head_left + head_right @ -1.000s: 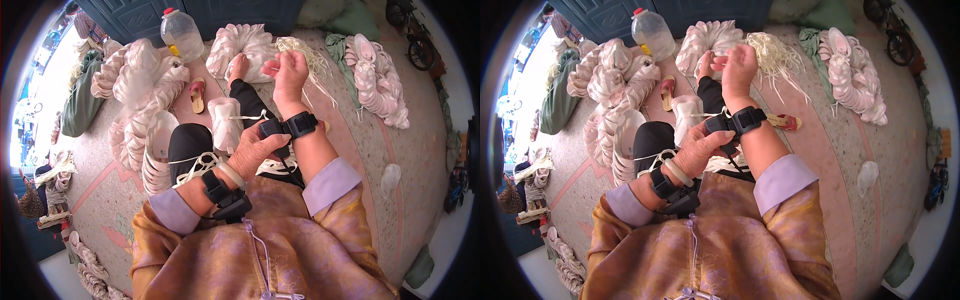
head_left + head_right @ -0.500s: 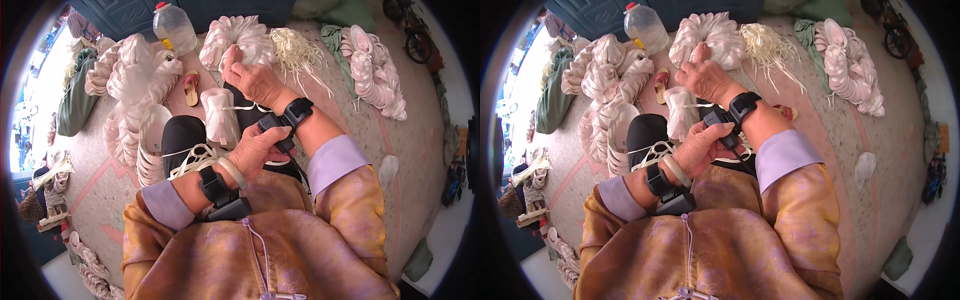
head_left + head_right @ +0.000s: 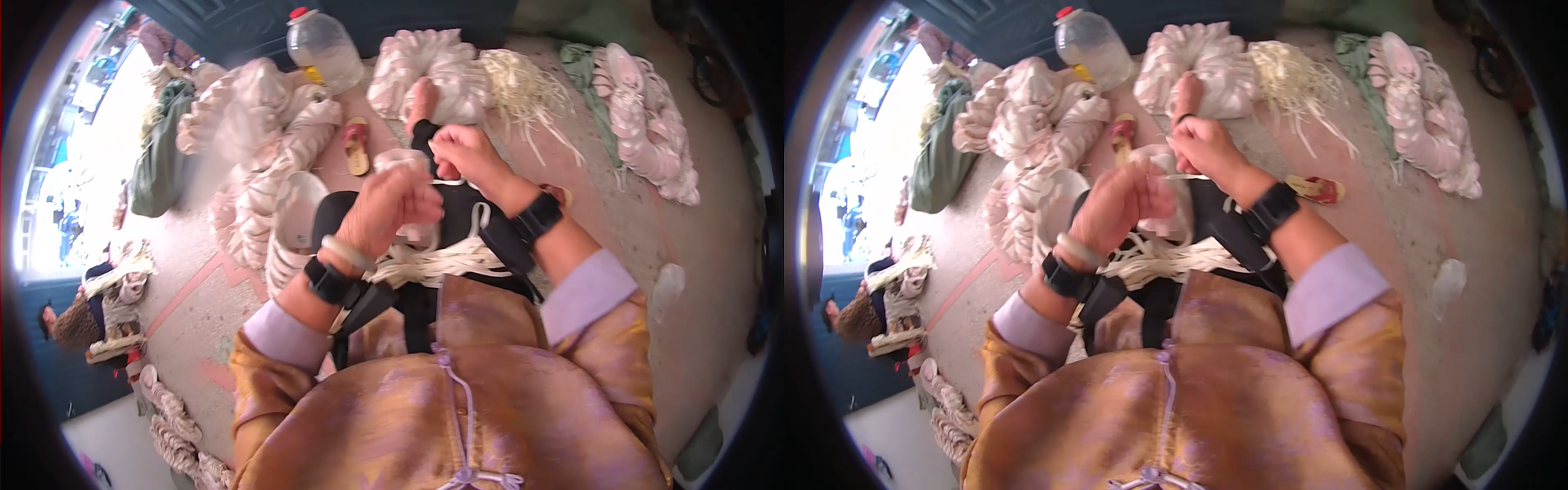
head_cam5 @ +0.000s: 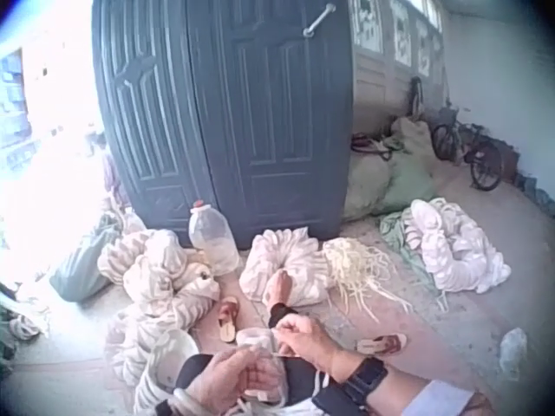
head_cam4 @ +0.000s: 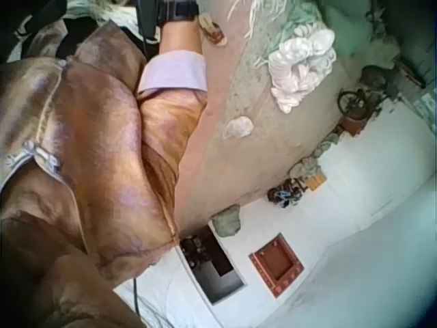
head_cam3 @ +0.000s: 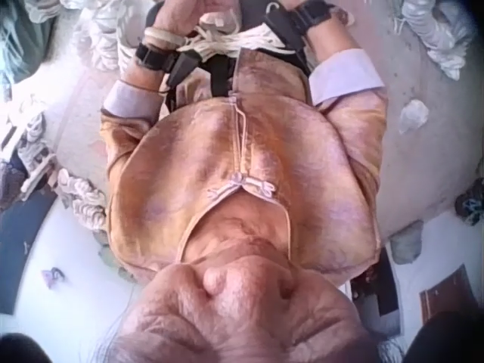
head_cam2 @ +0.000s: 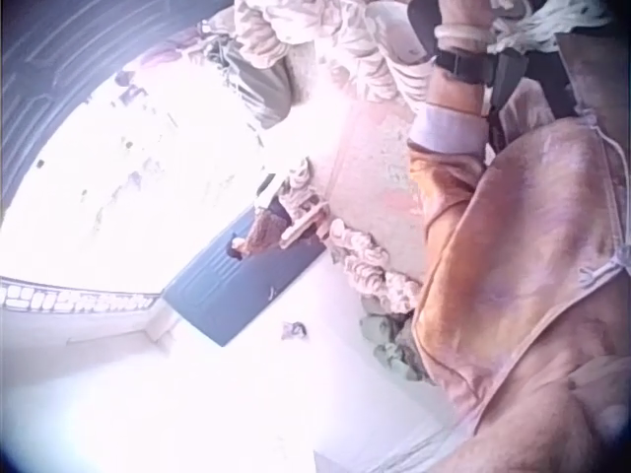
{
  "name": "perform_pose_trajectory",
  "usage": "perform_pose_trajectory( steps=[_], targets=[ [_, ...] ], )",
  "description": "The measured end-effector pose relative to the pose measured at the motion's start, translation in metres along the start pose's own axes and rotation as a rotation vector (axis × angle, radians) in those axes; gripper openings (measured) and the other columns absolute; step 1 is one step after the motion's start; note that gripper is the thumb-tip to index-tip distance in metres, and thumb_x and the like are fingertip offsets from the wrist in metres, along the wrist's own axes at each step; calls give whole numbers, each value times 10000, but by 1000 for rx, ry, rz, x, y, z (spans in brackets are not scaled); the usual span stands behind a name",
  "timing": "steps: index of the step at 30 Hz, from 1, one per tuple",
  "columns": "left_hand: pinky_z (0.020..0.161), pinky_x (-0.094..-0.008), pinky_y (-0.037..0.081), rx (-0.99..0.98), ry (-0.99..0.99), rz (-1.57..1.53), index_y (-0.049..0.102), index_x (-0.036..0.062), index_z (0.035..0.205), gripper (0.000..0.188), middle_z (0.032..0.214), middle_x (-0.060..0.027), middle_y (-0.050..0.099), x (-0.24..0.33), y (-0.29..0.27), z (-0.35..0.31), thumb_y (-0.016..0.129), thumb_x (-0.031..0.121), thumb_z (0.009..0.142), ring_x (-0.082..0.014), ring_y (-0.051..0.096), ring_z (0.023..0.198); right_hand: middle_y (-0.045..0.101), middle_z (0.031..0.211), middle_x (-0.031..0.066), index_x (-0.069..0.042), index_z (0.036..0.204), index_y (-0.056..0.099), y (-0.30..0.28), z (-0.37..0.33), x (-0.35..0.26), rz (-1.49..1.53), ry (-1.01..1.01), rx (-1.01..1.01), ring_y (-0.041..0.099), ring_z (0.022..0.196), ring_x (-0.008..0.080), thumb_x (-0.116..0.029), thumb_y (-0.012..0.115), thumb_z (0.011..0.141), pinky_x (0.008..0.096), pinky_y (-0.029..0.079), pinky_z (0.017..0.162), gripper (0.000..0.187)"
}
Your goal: Grouping and tying together pink fabric shoe parts using white string or elastic.
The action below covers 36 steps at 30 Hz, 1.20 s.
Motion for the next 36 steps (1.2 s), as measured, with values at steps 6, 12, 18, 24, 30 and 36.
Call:
perform_pose_trajectory(
  steps=[6,12,18,24,30,36],
  targets=[
    [642,-296,504,40,241,-390,536,43,890,254,775,-87,619,60,-57,24,443,279,900,-197,612,689,567,814,34,-25,992,538,73,-37,-17,-12,-74,-380,569,727,98,-175,524,863,231,481,664,198],
    [590,-285,496,239,341,-381,526,30,865,204,729,-87,605,60,-81,26,482,229,873,-187,601,626,464,1046,51,-24,1145,439,104,-51,-22,380,228,-496,482,894,103,-366,616,773,256,471,748,535],
    [473,-235,446,489,510,-76,532,21,834,139,650,-71,577,67,-72,35,532,159,824,-139,555,508,530,933,24,-40,1083,488,121,-47,-21,422,222,-415,533,809,88,-318,685,728,226,468,629,492],
    [480,-221,430,517,583,63,551,25,789,130,646,-56,580,80,-50,42,550,153,817,-119,543,506,555,896,22,-52,966,526,119,-38,-9,558,213,-358,573,741,103,-218,699,728,224,474,620,338],
    [495,-281,455,580,805,517,550,18,797,87,640,-73,591,87,-48,41,552,105,787,-170,555,496,555,833,0,-71,905,524,123,-43,-27,631,285,-408,577,714,99,-193,687,745,239,489,627,259],
    [551,-372,457,564,1043,1488,565,65,844,100,714,-95,604,92,-15,32,570,129,767,-285,586,612,543,817,-17,-98,872,514,122,-44,-20,720,383,-390,565,742,94,-168,670,761,249,494,638,204]
  ],
)
Point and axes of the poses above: each hand's wrist, its own z-axis towards the middle knuckle, its own y-axis out of the palm, x = y × z, the point moved 4 cm from there along z, towards the middle knuckle
